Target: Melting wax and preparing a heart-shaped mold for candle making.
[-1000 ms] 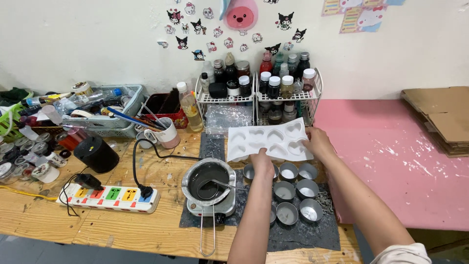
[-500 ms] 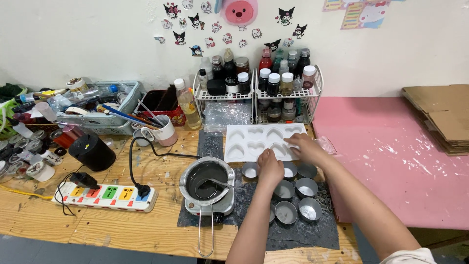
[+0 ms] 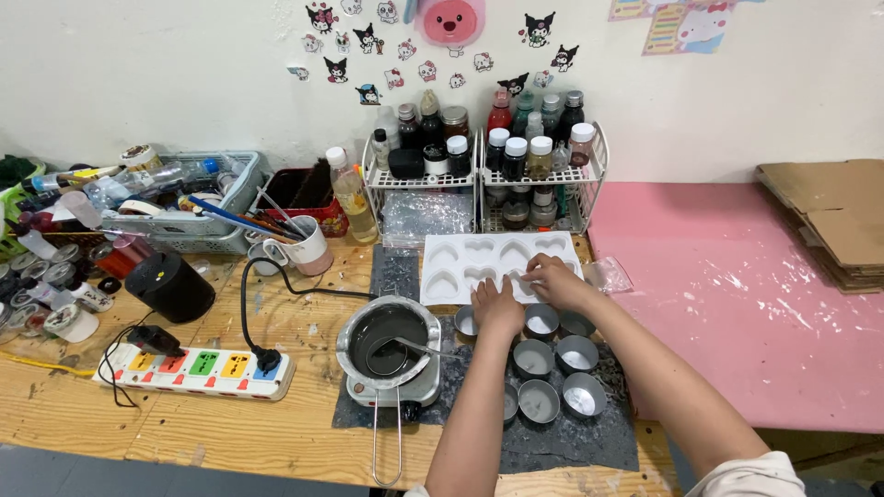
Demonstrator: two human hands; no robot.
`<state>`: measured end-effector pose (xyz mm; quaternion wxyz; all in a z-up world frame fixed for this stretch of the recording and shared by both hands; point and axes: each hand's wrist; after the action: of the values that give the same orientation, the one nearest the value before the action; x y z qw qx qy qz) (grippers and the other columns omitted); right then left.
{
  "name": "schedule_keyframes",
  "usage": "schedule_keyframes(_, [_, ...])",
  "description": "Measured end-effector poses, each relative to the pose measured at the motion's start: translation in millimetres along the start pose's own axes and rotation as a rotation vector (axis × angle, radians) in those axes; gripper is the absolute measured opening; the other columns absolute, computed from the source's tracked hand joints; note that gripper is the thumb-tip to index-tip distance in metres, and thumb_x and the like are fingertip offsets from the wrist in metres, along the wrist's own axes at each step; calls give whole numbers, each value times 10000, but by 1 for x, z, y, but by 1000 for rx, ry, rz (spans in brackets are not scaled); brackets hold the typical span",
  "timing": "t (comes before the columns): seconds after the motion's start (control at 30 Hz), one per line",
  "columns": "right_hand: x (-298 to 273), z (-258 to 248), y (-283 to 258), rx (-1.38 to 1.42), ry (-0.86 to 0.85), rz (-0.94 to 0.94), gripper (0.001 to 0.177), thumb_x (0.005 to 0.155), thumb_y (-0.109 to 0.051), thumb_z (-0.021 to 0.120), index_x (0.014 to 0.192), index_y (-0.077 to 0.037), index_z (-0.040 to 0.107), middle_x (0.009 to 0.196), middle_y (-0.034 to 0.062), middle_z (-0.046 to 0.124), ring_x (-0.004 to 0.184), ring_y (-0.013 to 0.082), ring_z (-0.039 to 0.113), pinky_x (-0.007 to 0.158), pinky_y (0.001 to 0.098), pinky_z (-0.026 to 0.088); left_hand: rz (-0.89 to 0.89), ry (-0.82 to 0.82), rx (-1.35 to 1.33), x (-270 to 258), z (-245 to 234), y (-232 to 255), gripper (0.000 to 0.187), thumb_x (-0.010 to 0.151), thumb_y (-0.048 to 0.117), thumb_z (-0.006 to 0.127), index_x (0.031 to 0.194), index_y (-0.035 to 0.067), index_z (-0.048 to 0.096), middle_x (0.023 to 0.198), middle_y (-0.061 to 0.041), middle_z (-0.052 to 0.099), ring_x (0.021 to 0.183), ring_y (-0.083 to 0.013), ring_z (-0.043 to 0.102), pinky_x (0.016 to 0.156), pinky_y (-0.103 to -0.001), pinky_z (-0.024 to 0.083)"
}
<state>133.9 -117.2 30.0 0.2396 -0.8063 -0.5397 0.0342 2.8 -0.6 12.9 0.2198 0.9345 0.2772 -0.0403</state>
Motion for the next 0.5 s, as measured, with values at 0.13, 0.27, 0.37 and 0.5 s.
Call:
schedule_keyframes(0.13, [1,7,5,-36,-34,-16,304,835,-82,728,1133,-117,778,1263,76,607,1189,331,531,1028,408,462,-27,-52,12,-6,-9,2,714,1017,419,503,1636,208,217,1705,-189,113,1586,-367,61,1271,-487,-14])
schedule_keyframes(0.27, [3,6,6,-80,-56,-29,214,845,-111,731,1053,-95,779,1267,69,609,1159,332,543,1013,399,475,-49,-83,33,0,-8,2,674,1024,379,491,1635,213,259,1711,-203,115,1594,-372,66,1279,-491,-20])
schedule_keyframes(0.37, [4,5,12,-105,-59,-77,137,856,-117,727,973,-66,775,1264,77,622,1175,325,576,1022,399,479,-60,-111,60,8,-2,-1,717,993,295,509,1647,194,231,1716,-200,89,1590,-368,58,1271,-494,-31])
schedule_keyframes(0.5, [-5,-31,-2,19,-81,-48,198,887,-165,709,1066,-105,768,1251,81,624,1181,301,618,1015,401,492,-71,-124,69,11,-5,-1,749,974,280,516,1647,171,207,1720,-182,62,1592,-360,36,1269,-489,-39])
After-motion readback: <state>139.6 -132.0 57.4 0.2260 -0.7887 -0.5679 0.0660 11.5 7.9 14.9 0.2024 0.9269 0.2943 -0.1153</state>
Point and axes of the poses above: each hand's wrist, its own x-axis towards the middle knuckle, its own z-axis out of the palm, y = z × x
